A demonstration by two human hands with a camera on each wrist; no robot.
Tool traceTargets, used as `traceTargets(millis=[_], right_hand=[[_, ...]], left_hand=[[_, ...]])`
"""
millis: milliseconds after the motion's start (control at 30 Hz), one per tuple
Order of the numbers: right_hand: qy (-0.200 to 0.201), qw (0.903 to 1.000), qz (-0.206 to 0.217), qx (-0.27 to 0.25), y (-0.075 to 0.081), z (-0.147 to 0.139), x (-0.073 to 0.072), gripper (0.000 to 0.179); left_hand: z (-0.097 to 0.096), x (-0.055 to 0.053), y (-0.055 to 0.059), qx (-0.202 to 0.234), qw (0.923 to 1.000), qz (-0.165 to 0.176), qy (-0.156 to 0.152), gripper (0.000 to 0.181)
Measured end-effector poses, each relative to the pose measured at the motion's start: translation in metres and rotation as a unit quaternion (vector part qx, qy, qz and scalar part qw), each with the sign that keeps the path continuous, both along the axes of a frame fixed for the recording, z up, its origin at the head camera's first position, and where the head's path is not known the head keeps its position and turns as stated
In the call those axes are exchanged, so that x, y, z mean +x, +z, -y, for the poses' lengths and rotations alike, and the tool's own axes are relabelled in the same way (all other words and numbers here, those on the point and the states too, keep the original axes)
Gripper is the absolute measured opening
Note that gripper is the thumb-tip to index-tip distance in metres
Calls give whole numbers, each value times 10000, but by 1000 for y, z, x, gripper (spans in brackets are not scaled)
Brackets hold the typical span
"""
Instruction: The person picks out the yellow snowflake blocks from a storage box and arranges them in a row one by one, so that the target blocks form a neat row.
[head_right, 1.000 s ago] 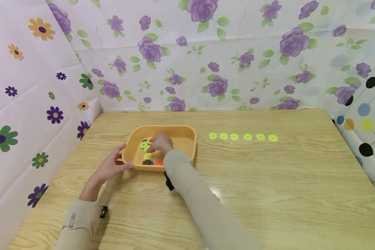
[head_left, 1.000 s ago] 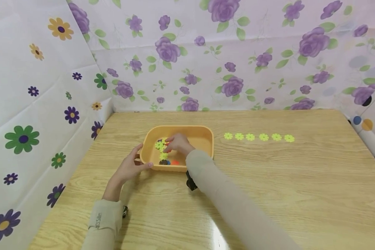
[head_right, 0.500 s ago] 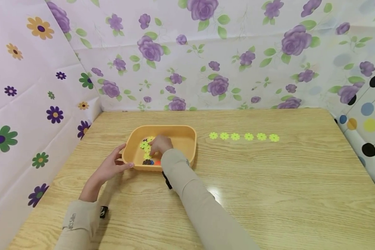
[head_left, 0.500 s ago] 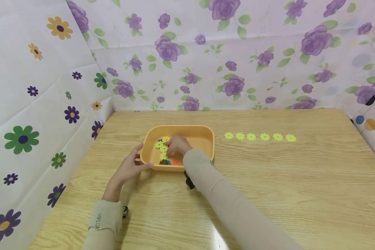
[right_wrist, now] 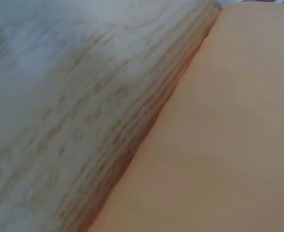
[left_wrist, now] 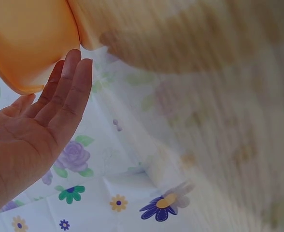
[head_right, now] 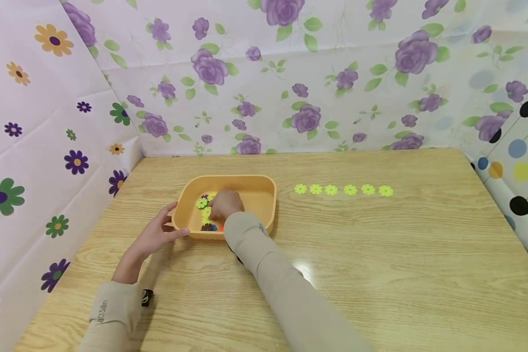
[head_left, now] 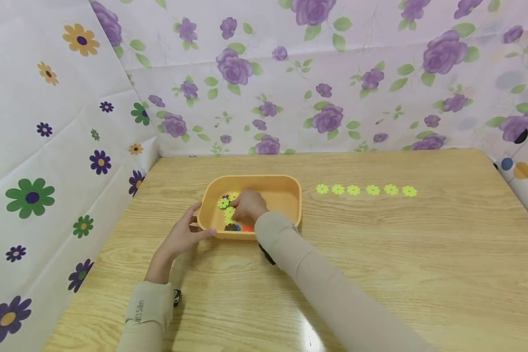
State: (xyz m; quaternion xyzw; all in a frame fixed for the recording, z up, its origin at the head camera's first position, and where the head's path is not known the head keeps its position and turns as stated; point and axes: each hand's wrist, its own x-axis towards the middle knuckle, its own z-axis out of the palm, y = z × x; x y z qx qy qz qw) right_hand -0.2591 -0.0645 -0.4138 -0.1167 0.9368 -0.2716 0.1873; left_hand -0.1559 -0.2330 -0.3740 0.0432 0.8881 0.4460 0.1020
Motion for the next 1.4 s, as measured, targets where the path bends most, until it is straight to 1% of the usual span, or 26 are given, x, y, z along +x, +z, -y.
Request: traceTargets(millis=[233,333,433,500,567,633,667,733,867,900,1000,1200,1267,1400], right_hand=[[-181,9998,-125,31,-3,3,0,38],[-277,9995,-118,-95,-4,3,0,34],[-447,9984,-85,-321,-5,3,-2,23],[-564,9972,-33,-495,-5,2,-4,13],[-647,9959,4,-630,-6,1,-5,10],[-732,9940,41,-807,-6,-1,-7,17],[-775,9928,80,-915,-6,-1,-8,22],[-919,9888,84,-1171,-5,-3,-11,24],[-1157,9815,128,-1518,1,-8,-14,18],[-1179,9804,130,-1575,3,-9,-14,15],[-1162,9776,213,-1743,10,-14,-13,11],[-965,9640,494,-2427,23,-27,-6,13],[-857,9618,571,-2536,26,-31,-4,14],[-641,9637,578,-2525,33,-39,2,13]], left_hand=[[0,-1,-1,21,10000,-17,-6,82],[0,0,0,45,10000,-5,-18,82],[-1,1,2,42,10000,6,-30,82],[-1,2,2,3,10000,1,-29,81],[0,1,1,-18,10000,-6,-25,82],[2,0,-2,-6,10000,-18,-34,82],[3,-2,-5,18,10000,-10,-28,83],[8,-5,-12,42,10000,1,-22,86],[16,-11,-25,-22,10000,-32,5,89],[17,-11,-27,-38,10000,-55,0,90],[19,-12,-29,-4,10000,-100,-6,90],[20,-13,-30,97,9999,-35,-11,92],[20,-13,-30,75,10000,-31,1,92],[19,-13,-31,11,10000,-71,14,91]])
